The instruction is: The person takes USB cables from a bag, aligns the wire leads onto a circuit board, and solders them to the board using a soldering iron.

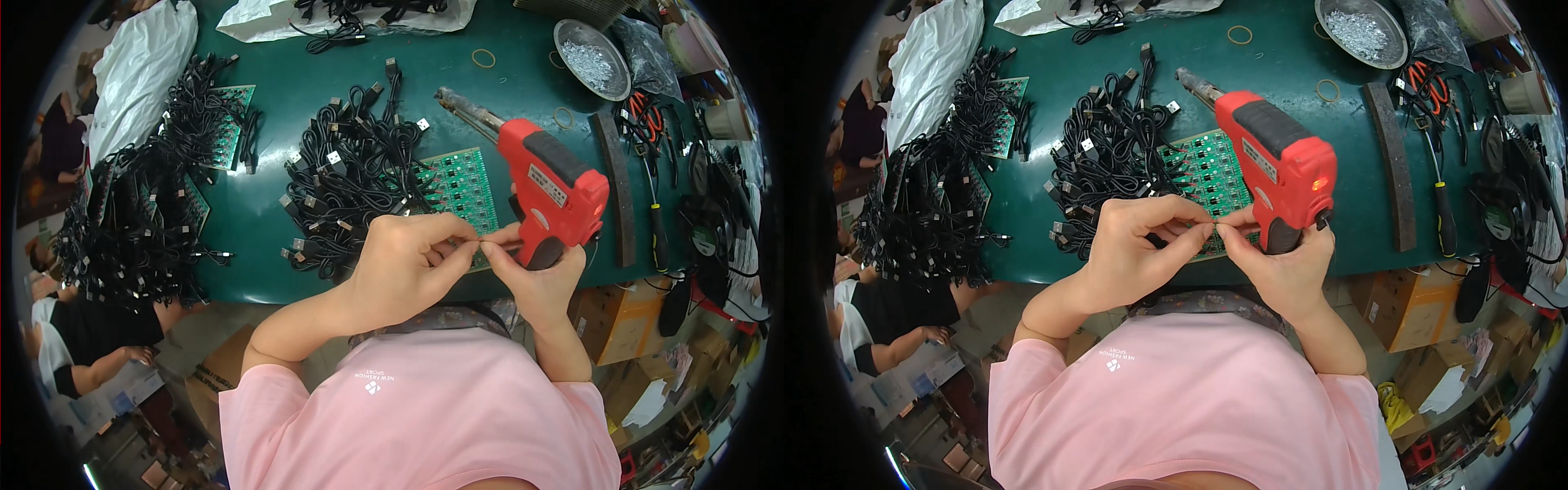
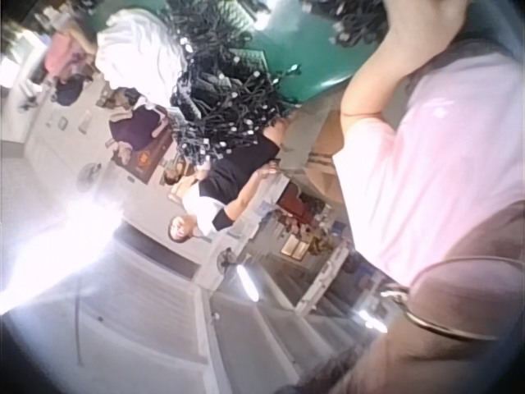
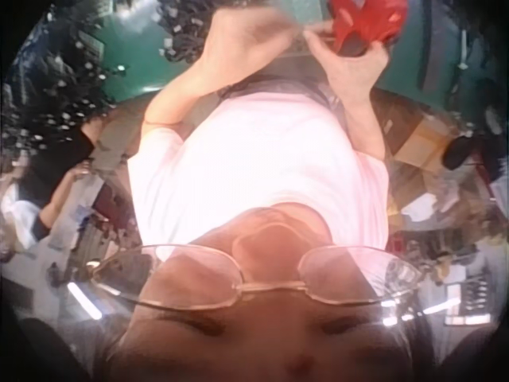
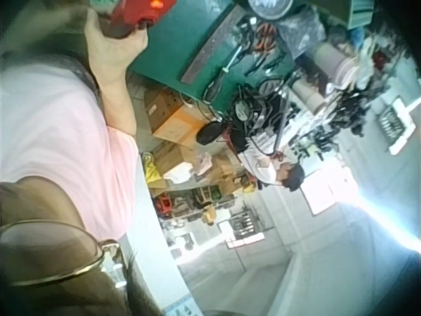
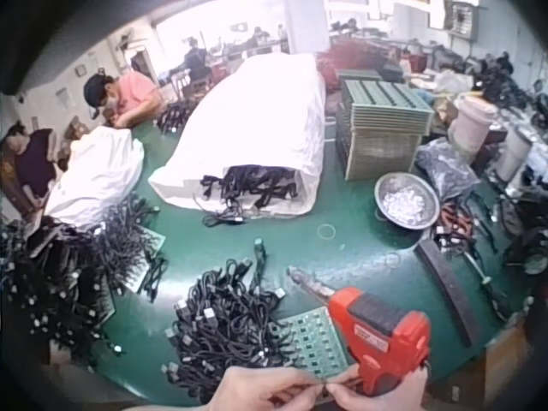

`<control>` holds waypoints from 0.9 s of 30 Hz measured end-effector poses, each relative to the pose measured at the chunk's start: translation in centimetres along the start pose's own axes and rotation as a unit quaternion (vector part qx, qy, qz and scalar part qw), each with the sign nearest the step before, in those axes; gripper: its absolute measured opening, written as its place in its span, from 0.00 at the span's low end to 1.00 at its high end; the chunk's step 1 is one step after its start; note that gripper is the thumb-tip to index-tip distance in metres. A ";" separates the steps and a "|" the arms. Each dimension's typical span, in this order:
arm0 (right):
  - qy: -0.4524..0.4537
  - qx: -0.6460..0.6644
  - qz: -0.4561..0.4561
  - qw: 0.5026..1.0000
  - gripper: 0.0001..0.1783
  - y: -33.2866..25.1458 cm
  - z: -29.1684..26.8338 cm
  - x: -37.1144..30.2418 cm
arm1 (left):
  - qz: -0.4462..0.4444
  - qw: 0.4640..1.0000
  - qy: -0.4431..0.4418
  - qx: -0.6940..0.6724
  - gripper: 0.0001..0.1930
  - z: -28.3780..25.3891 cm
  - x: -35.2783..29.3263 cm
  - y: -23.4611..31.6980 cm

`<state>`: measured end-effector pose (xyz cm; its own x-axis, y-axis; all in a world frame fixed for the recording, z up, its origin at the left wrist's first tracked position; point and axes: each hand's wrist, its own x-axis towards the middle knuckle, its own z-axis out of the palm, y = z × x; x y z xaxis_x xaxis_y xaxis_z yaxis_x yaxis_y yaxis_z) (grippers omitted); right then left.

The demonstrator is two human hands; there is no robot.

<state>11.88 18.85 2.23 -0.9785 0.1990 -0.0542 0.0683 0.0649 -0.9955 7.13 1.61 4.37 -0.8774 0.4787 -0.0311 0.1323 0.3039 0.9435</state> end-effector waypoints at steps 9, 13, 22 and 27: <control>0.051 0.094 0.020 0.994 0.11 -1.0 0.7 0.3 | 0.160 0.882 0.215 0.387 0.07 -3.9 1.1 3.0; 0.099 0.135 0.037 0.985 0.20 -0.4 -2.1 0.0 | 0.204 0.793 0.275 0.503 0.05 -7.0 4.1 5.0; 0.127 0.143 0.041 0.981 0.30 0.9 -5.9 -1.7 | 0.079 0.944 0.039 0.319 0.06 -0.7 8.2 -4.3; 0.044 0.155 0.081 0.984 0.33 1.7 -6.9 -2.3 | 0.062 0.942 0.023 0.329 0.05 -0.3 8.6 -4.7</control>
<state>15.63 25.25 1.22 -0.9380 0.2677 -0.2204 0.1454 -0.2733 -0.9509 -1.17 4.03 -0.25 -0.8540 0.5118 0.0940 0.4780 0.7002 0.5304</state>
